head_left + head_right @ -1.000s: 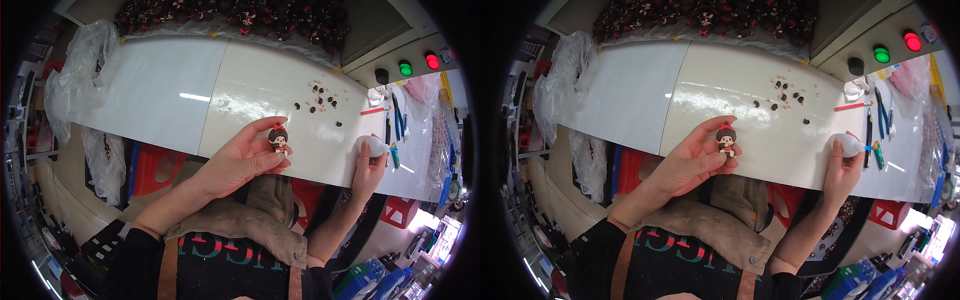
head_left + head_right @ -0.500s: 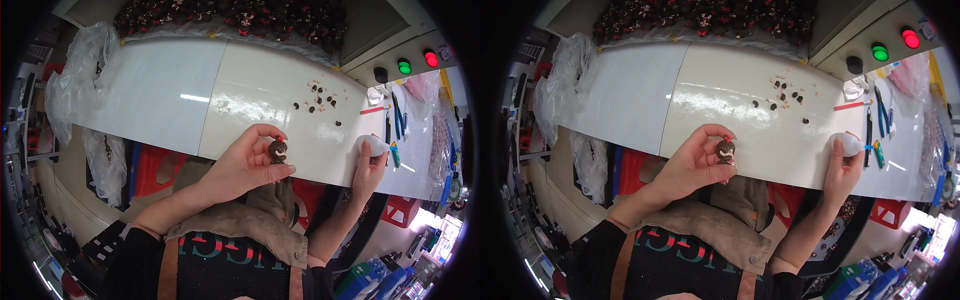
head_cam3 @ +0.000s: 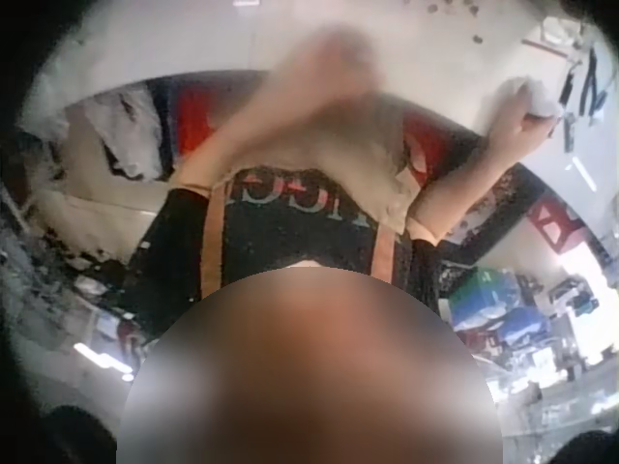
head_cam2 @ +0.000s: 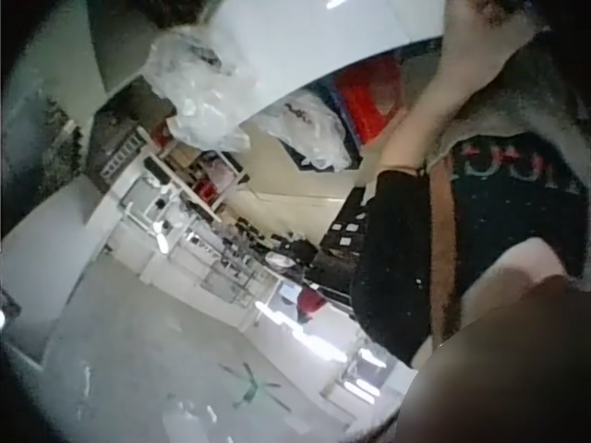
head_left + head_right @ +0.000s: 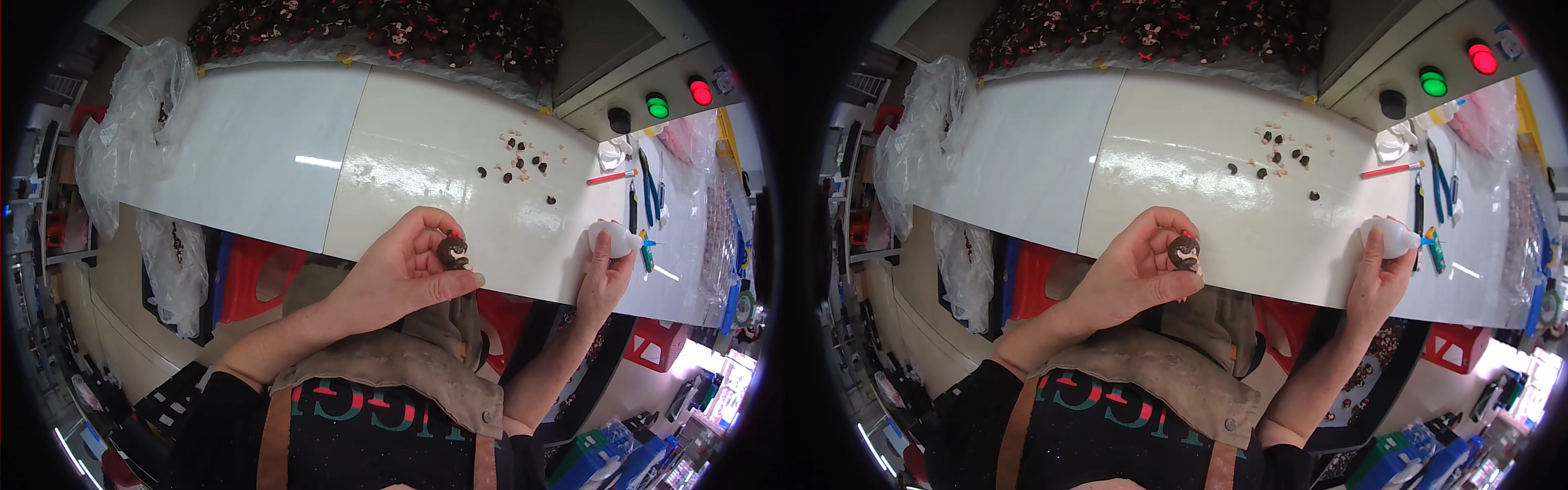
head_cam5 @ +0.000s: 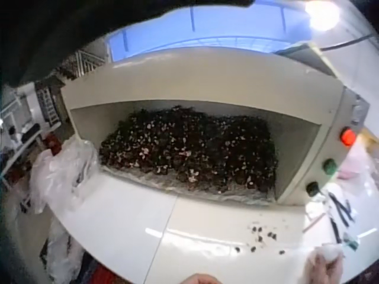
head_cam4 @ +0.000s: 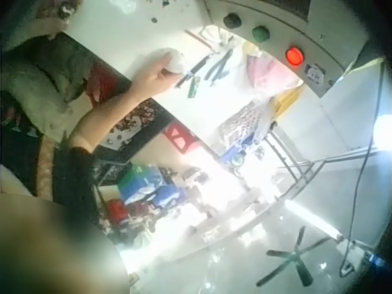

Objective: Assembling small toy figures by gluing components together at a factory workbench.

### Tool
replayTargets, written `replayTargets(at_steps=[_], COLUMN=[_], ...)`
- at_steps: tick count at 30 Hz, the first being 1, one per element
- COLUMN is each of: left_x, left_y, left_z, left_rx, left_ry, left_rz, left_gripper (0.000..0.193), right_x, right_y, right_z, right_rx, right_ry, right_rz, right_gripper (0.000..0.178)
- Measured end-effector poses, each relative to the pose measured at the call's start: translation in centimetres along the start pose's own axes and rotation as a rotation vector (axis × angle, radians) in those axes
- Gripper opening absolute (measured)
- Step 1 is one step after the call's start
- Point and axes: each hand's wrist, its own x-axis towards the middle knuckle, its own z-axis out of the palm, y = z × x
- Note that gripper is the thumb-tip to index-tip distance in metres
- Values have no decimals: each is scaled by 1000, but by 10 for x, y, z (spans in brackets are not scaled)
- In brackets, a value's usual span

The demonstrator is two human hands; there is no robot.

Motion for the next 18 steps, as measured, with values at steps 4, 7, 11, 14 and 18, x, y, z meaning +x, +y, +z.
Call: replayTargets(at_steps=[4,7,11,14,18], left_x=[-2,-1,0,1,3], left_y=[-2,-4,-2,0,-1], left_z=[-2,-3,-3,-2,-4], left_rx=[6,-16,-19,-50,-62], left_ry=[-2,-22,-27,-21,-32], left_rz=[18,41,28,-24,-35], left_gripper=[38,40,45,51,57], right_x=[-1,-1,1,3,6], right_y=[-1,0,3,7,7], right_z=[3,1,-1,-3,-3], right_rx=[12,27,69,80,74], right_ry=[3,-2,12,15,12], right_rz=[-9,-18,-27,-26,-32], right_gripper=[35,34,33,33,34])
